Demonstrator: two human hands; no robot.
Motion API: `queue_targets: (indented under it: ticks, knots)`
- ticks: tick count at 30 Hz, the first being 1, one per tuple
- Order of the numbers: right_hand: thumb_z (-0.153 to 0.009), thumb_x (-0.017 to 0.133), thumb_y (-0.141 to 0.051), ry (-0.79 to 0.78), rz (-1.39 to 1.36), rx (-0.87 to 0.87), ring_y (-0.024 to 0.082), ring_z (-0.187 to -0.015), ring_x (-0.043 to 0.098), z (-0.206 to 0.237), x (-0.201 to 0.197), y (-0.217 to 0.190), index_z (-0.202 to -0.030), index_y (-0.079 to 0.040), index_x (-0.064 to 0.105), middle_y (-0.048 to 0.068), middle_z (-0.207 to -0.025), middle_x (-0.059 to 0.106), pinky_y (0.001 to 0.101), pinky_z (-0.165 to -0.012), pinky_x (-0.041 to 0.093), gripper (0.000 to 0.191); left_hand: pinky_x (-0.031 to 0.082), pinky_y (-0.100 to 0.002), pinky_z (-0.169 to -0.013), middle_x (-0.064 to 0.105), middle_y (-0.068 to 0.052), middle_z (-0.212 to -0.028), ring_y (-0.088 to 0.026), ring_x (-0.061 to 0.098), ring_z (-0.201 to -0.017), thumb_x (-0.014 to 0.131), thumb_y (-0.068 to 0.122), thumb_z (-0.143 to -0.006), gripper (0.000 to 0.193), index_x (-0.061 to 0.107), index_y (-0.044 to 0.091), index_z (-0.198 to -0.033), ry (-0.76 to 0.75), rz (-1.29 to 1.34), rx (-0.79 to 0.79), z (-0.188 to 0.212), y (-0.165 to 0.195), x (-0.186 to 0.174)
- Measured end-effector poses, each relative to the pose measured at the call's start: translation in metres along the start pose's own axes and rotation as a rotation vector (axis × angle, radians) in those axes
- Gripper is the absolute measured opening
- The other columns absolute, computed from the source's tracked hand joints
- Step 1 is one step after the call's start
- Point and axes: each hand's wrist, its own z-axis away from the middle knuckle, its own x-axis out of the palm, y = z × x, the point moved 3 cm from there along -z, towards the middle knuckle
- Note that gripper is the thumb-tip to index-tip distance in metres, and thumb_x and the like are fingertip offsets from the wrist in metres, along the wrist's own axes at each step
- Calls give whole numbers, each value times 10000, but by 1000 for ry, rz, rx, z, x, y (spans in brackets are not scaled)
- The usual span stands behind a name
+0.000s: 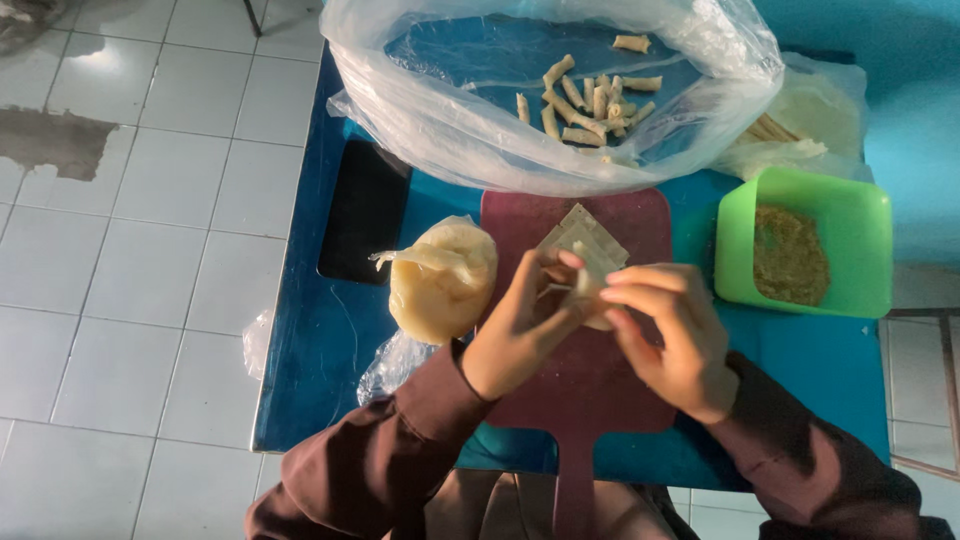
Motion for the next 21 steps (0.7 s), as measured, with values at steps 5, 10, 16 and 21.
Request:
queue_targets:
  ticks: [5, 10, 16, 21]
  knots:
    - [-945, 708, 58, 50, -109, 162, 275, -1070, 720, -3, -2, -1, -1137, -18, 627, 144, -1170, 695, 336, -885, 584, 222, 516, -310, -1077, 507, -98, -1327, -179, 592, -1277, 592, -118, -973, 499, 407, 45, -1407, -67, 220, -77, 3, -5, 3]
    - [-962, 669, 57, 37, -159, 159, 267, -1072, 737, -1, -5, 4, -1143, -10, 617, 162, -1189, 715, 314, -894, 589, 200, 523, -320, -1084, 536, -101, -1308, -193, 602, -1249, 634, -132, -959, 516, 415, 43, -1392, -64, 198, -55, -1, -6, 5]
    - [-934, 713, 28, 37, -101, 128, 281, -1073, 736, 6, -3, 7, -1142, -20, 634, 163, -1227, 699, 317, -902, 595, 228, 533, -326, -1080, 574, -93, -1238, -185, 626, -1234, 638, -109, -960, 485, 413, 53, -1358, -39, 223, -64, 2, -5, 5]
    - [-863, 792, -15, 24, -62, 112, 247, -1001, 737, 10, -3, 9, -1140, -51, 664, 144, -1221, 667, 327, -874, 602, 307, 551, -350, -1087, 576, -89, -1213, -187, 629, -1213, 656, -96, -965, 476, 419, 43, -1353, -24, 206, -36, 1, 0, 7]
